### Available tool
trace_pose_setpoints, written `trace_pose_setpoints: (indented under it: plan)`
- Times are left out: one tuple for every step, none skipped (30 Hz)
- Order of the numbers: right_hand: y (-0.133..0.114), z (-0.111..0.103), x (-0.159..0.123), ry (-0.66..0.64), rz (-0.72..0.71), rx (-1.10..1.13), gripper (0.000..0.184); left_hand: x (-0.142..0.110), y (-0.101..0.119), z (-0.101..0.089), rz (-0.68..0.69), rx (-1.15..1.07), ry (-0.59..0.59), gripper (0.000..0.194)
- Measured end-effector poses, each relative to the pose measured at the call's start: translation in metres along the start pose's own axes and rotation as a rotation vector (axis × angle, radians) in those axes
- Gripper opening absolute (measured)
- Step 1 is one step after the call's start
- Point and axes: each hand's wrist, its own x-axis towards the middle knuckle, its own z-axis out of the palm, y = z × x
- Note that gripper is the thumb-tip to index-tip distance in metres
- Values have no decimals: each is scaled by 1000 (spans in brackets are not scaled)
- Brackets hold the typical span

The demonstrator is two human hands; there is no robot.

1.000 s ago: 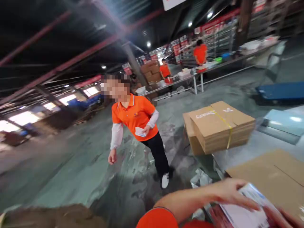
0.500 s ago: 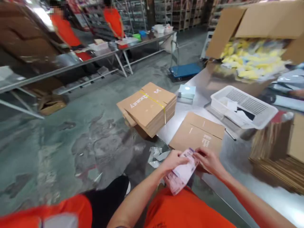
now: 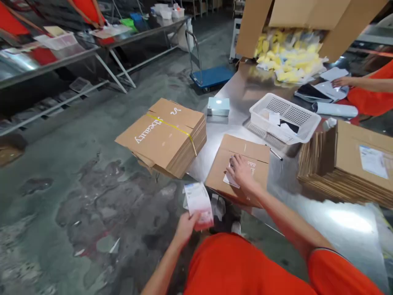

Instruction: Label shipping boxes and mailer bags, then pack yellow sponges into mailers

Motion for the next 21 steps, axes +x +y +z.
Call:
trace_pose_setpoints:
  plan:
    - [-14,8,-7,6,4,-13,60,10,8,2,42,33,-17,37]
    - [-26,15,-16,-4,-17,-23,64,20,16,7,97,76,-43,41]
    - [-35,20,-27,-28,-76,-18,67,29,24,13,164,122,-77,43]
    - [-41,23,-40,-64,-181,9,68,36,30,20,239,167,-115,43]
    - [-42,25,-54,-107,-313,51,66,41,35,26,311,206,-150,43]
    - [-38,25,-67,-130,-411,101,63,43,39,31,372,239,-176,42]
    - [-29,24,-79,-118,-441,150,59,42,40,36,422,276,-192,41]
    - [-15,22,-89,-68,-376,193,56,38,40,39,459,319,-199,40]
    - [1,20,-97,8,-223,229,54,32,39,41,478,367,-202,40]
    - [19,17,-104,87,-17,266,54,25,36,43,483,410,-208,40]
    - [37,14,-109,152,195,310,55,16,34,46,478,440,-224,40]
    - [55,10,-114,191,376,366,56,7,32,49,464,451,-245,40]
    - [71,5,-119,206,505,438,58,-2,30,53,440,438,-272,42]
    - [86,-2,-124,212,591,522,60,-10,30,58,400,403,-293,44]
    - [100,-10,-129,226,646,604,62,-18,30,64,343,355,-306,47]
    - [115,-22,-135,260,678,669,63,-25,32,72,276,302,-311,51]
    - [132,-36,-142,322,698,711,64,-33,34,80,210,250,-313,54]
    - [152,-54,-149,410,707,728,64,-40,36,88,152,209,-320,56]
    - [176,-75,-157,516,707,717,65,-46,39,96,107,181,-329,57]
    - [203,-98,-165,630,702,680,64,-53,41,103,80,169,-335,56]
    - [235,-123,-174,741,696,623,64,-59,43,109,68,171,-339,55]
